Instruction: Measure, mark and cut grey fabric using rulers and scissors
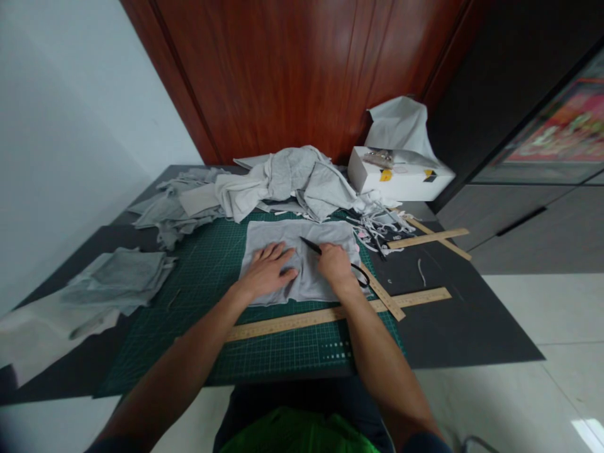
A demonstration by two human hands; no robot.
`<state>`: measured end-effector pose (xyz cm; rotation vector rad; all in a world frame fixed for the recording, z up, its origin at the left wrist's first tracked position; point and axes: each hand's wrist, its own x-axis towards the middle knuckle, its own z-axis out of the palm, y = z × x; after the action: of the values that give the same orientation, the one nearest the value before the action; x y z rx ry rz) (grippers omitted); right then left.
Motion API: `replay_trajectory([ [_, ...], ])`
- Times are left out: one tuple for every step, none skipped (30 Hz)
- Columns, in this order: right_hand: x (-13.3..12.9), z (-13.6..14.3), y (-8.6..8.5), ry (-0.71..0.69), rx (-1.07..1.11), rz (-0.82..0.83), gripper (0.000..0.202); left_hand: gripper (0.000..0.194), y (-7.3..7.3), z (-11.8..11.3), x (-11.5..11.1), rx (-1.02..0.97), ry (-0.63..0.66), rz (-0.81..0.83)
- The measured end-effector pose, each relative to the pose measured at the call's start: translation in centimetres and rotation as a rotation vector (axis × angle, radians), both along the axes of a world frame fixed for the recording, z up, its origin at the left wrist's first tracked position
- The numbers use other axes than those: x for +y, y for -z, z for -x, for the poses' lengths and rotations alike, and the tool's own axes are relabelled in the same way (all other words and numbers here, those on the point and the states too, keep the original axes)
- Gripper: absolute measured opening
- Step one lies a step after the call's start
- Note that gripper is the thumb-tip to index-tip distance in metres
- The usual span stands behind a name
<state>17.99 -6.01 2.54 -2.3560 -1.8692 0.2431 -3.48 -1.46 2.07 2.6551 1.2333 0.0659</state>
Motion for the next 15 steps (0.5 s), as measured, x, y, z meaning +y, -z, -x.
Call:
replay_trajectory([
  [0.0,-0.5,0.0,0.025,-0.020,-0.006,0.038,0.066,-0.1,0.0,0.1,-0.013,0.016,0.008],
  [0.1,-1.1,0.0,0.050,-0.042,-0.015,0.038,0.065,-0.2,0.1,0.2,-0.026,0.030,0.012],
  [0.2,-1.6,-0.1,0.069,-0.065,-0.029,0.037,0.065,-0.2,0.3,0.4,-0.034,0.037,0.010],
  [0.2,-2.0,-0.2,0.083,-0.085,-0.048,0.036,0.065,-0.2,0.4,0.6,-0.036,0.033,0.004],
  [0.2,-2.2,-0.3,0.089,-0.099,-0.070,0.037,0.067,-0.2,0.6,0.8,-0.031,0.021,-0.002],
  [0.2,-2.2,-0.4,0.088,-0.104,-0.088,0.037,0.069,-0.1,0.7,0.9,-0.020,0.005,-0.005],
  [0.2,-2.1,-0.5,0.076,-0.101,-0.098,0.038,0.070,0.0,0.8,1.0,-0.007,-0.013,-0.001],
  [0.1,-1.7,-0.6,0.049,-0.087,-0.098,0.038,0.072,0.1,0.9,1.1,0.005,-0.029,0.008],
  [0.0,-1.2,-0.7,0.010,-0.066,-0.088,0.037,0.073,0.1,0.9,1.1,0.014,-0.046,0.018],
  [-0.1,-0.6,-0.8,-0.037,-0.042,-0.071,0.036,0.074,0.1,0.9,1.0,0.018,-0.058,0.028],
  [-0.2,0.0,-0.8,-0.087,-0.020,-0.055,0.036,0.076,0.1,0.9,0.9,0.019,-0.066,0.033],
  [-0.3,0.4,-0.8,-0.132,-0.003,-0.044,0.035,0.077,0.0,1.0,0.9,0.017,-0.073,0.035],
  [-0.4,0.8,-0.7,-0.163,0.007,-0.038,0.035,0.078,-0.1,1.0,0.8,0.018,-0.079,0.038],
  [-0.4,0.9,-0.6,-0.177,0.011,-0.032,0.035,0.079,-0.2,1.1,0.8,0.019,-0.084,0.044],
  [-0.4,0.8,-0.5,-0.175,0.009,-0.026,0.035,0.080,-0.3,1.2,0.9,0.021,-0.089,0.053],
])
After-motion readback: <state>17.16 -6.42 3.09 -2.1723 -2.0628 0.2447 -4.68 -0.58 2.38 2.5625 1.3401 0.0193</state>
